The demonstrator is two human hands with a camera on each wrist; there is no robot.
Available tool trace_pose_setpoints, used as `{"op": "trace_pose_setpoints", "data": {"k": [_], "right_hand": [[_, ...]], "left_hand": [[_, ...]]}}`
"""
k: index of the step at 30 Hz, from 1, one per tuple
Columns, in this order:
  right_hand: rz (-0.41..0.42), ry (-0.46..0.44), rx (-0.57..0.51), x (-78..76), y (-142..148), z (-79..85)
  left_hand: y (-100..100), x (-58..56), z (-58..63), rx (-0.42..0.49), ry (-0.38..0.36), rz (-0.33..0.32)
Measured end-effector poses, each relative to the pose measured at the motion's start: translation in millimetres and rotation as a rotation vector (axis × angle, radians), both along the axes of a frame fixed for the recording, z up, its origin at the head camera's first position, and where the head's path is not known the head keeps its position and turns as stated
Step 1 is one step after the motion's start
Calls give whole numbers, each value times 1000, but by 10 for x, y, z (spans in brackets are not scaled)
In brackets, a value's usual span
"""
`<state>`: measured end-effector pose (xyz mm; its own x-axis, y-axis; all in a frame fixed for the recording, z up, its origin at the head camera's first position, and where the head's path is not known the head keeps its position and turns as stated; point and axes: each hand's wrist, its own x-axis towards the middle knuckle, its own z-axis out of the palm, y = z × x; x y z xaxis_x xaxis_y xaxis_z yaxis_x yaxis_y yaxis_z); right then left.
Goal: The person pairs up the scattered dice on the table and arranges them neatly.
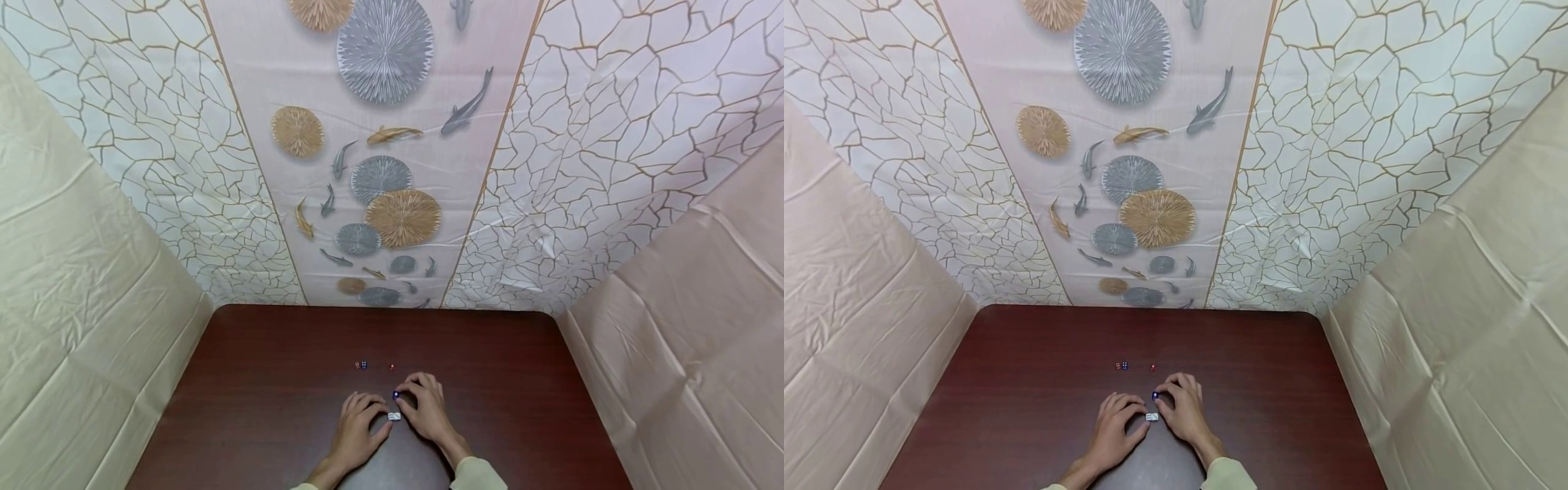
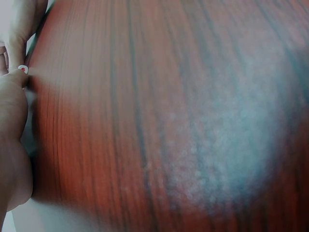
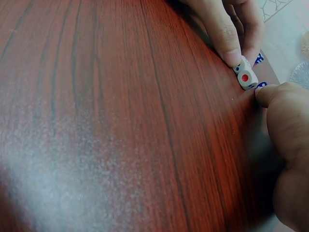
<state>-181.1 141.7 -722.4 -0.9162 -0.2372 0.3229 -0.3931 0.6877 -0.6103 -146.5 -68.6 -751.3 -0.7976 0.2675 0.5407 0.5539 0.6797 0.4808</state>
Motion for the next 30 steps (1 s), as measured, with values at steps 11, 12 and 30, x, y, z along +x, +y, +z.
{"op": "trace_pose_setpoints", "data": {"k": [11, 12, 30], "right_hand": [[-3, -4, 3, 1, -2, -2], [-2, -5, 2, 2, -2, -2], [-11, 22, -7, 9, -4, -8]], "left_hand": [[6, 7, 24, 2, 37, 7], [5, 7, 21, 1, 41, 8], [-49, 14, 120, 18, -43, -46]]}}
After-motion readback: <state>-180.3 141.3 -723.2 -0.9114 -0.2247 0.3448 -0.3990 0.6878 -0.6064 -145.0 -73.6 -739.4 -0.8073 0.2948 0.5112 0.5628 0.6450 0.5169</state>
